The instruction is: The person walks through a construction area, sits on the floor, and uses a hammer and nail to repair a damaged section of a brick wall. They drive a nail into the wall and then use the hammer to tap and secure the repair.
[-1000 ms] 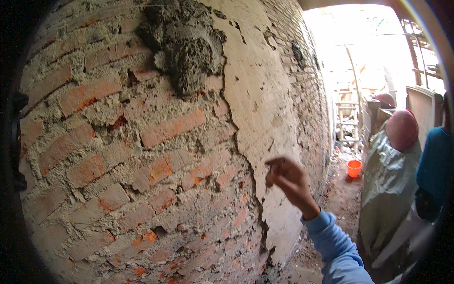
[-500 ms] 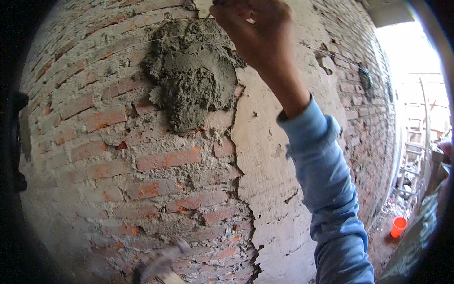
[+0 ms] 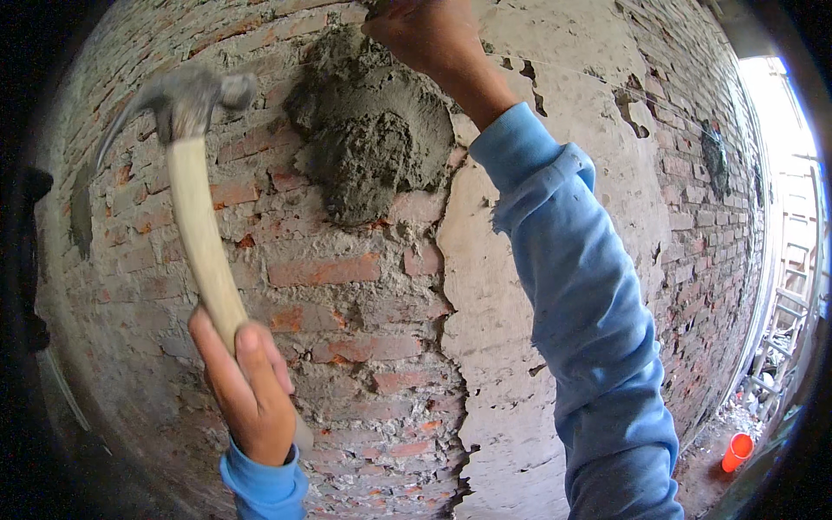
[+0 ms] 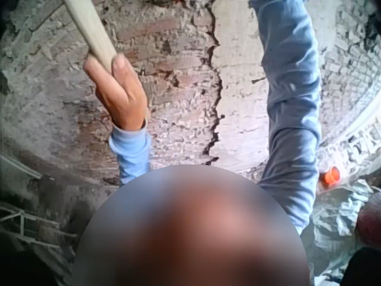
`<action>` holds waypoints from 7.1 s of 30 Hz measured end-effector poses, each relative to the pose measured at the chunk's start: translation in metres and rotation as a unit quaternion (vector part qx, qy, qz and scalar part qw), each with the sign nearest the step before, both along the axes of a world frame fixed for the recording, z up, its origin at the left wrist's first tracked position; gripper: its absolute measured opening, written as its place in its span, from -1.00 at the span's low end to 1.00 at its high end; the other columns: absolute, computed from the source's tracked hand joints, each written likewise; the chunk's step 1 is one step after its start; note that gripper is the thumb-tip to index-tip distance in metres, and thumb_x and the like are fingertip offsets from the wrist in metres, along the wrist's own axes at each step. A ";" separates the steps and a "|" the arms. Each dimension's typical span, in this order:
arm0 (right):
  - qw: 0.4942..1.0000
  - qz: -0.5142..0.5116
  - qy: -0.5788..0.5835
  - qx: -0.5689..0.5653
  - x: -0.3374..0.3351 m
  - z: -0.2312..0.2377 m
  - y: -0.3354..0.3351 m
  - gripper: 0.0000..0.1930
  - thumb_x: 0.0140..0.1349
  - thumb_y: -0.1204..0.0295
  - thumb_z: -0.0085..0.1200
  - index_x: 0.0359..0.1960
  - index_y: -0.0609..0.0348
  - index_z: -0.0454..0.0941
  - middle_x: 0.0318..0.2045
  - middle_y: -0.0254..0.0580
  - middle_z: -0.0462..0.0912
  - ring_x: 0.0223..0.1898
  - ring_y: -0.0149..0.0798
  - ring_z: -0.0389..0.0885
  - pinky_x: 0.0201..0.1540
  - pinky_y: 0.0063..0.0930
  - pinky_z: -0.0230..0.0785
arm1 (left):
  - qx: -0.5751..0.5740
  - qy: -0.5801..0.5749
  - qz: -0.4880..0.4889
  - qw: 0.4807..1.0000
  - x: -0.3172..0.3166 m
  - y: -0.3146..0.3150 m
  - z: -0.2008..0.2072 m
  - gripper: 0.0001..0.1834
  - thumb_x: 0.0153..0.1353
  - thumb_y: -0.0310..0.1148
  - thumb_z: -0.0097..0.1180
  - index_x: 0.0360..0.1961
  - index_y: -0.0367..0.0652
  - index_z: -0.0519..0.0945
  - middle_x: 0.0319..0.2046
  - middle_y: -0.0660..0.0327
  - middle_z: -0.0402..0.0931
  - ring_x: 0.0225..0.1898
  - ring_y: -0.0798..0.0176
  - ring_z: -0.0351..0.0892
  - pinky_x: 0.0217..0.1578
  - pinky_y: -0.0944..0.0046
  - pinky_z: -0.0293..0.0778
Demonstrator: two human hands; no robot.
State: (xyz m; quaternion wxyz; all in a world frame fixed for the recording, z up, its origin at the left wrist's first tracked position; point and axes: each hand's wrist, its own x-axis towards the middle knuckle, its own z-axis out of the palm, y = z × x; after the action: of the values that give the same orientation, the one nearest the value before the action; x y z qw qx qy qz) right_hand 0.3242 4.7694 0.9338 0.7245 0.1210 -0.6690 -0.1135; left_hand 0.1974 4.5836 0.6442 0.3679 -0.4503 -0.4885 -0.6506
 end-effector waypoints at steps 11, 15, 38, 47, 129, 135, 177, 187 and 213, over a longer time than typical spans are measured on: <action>0.998 -0.012 -0.039 0.042 -0.005 0.001 0.005 -0.83 0.00 0.37 0.21 -0.47 0.24 0.67 -0.58 -0.14 0.67 -0.55 -0.34 0.57 -0.43 -0.35 0.43 | 0.055 0.070 -0.044 0.995 0.001 0.038 0.070 -0.63 0.47 -0.31 -0.13 0.17 -0.30 0.25 -0.43 -0.11 0.49 -0.48 -0.08 0.58 -0.48 0.14 0.39; 0.998 -0.049 -0.035 0.009 -0.005 0.002 0.001 -0.82 -0.04 0.34 0.23 -0.49 0.21 0.68 -0.61 -0.12 0.65 -0.57 -0.28 0.58 -0.44 -0.33 0.44 | 0.076 0.099 -0.032 0.992 0.004 0.044 0.078 -0.64 0.46 -0.32 -0.11 0.15 -0.30 0.26 -0.46 -0.12 0.49 -0.51 -0.12 0.58 -0.51 0.09 0.40; 0.996 -0.079 -0.032 0.019 -0.008 0.005 -0.001 -0.86 -0.09 0.37 0.25 -0.54 0.18 0.66 -0.62 -0.12 0.65 -0.55 -0.20 0.62 -0.41 -0.28 0.47 | 0.094 0.192 0.048 0.976 0.004 0.050 0.096 -0.74 0.44 -0.34 -0.06 0.03 -0.26 0.29 -0.64 -0.05 0.41 -0.64 -0.12 0.51 -0.64 0.06 0.28; 0.996 -0.079 -0.034 -0.013 -0.008 0.005 -0.003 -0.85 -0.10 0.37 0.26 -0.54 0.19 0.67 -0.62 -0.11 0.65 -0.56 -0.22 0.62 -0.42 -0.28 0.47 | 0.082 0.211 0.057 0.972 0.006 0.054 0.102 -0.80 0.42 -0.35 -0.04 -0.06 -0.20 0.30 -0.55 -0.18 0.50 -0.46 -0.31 0.59 -0.59 -0.06 0.37; 0.971 -0.227 -0.002 0.072 -0.007 -0.004 0.011 -0.76 -0.15 0.32 0.20 -0.38 -0.02 0.75 -0.27 -0.20 0.72 -0.11 -0.07 0.63 0.02 0.00 0.29 | 0.018 0.204 0.109 0.973 0.012 0.050 0.107 -0.82 0.41 -0.36 -0.06 -0.12 -0.20 0.26 -0.53 -0.25 0.51 -0.43 -0.37 0.56 -0.57 -0.17 0.37; 0.970 -0.236 0.004 0.054 -0.010 -0.002 0.012 -0.78 -0.13 0.33 0.16 -0.40 0.00 0.74 -0.32 -0.21 0.71 -0.15 -0.05 0.63 0.00 -0.01 0.29 | 0.018 0.209 0.105 0.972 0.010 0.052 0.108 -0.81 0.41 -0.36 -0.07 -0.09 -0.19 0.25 -0.57 -0.24 0.50 -0.44 -0.38 0.55 -0.58 -0.19 0.33; 0.950 -0.293 0.072 0.085 -0.004 -0.005 0.023 -0.74 -0.06 0.22 0.29 -0.27 -0.18 0.72 -0.22 -0.38 0.68 0.06 -0.24 0.52 0.13 -0.07 0.12 | -0.038 0.178 0.108 0.977 0.015 0.045 0.113 -0.80 0.40 -0.39 -0.06 -0.08 -0.22 0.24 -0.48 -0.30 0.51 -0.44 -0.38 0.55 -0.56 -0.24 0.38; 0.959 -0.254 0.085 0.089 0.002 -0.009 0.026 -0.73 -0.06 0.17 0.32 -0.30 -0.11 0.72 -0.26 -0.35 0.67 0.03 -0.21 0.52 0.08 -0.03 0.11 | -0.020 0.192 0.139 0.971 0.014 0.043 0.114 -0.78 0.39 -0.36 -0.04 -0.06 -0.19 0.26 -0.50 -0.26 0.52 -0.43 -0.38 0.56 -0.55 -0.21 0.35; 0.966 -0.246 0.043 0.073 -0.019 0.008 0.029 -0.77 -0.09 0.20 0.25 -0.35 -0.13 0.74 -0.32 -0.21 0.68 -0.11 -0.11 0.63 0.14 0.05 0.12 | -0.004 0.196 0.129 0.972 0.017 0.043 0.114 -0.82 0.39 -0.37 -0.04 -0.13 -0.19 0.26 -0.50 -0.30 0.49 -0.43 -0.40 0.54 -0.56 -0.21 0.32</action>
State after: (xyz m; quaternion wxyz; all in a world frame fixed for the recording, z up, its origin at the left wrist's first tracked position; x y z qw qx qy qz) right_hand 0.3057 4.7980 0.9417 0.6914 0.0008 -0.6365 -0.3419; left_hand 0.2139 4.6264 0.7582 0.5354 -0.5035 -0.4636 -0.4948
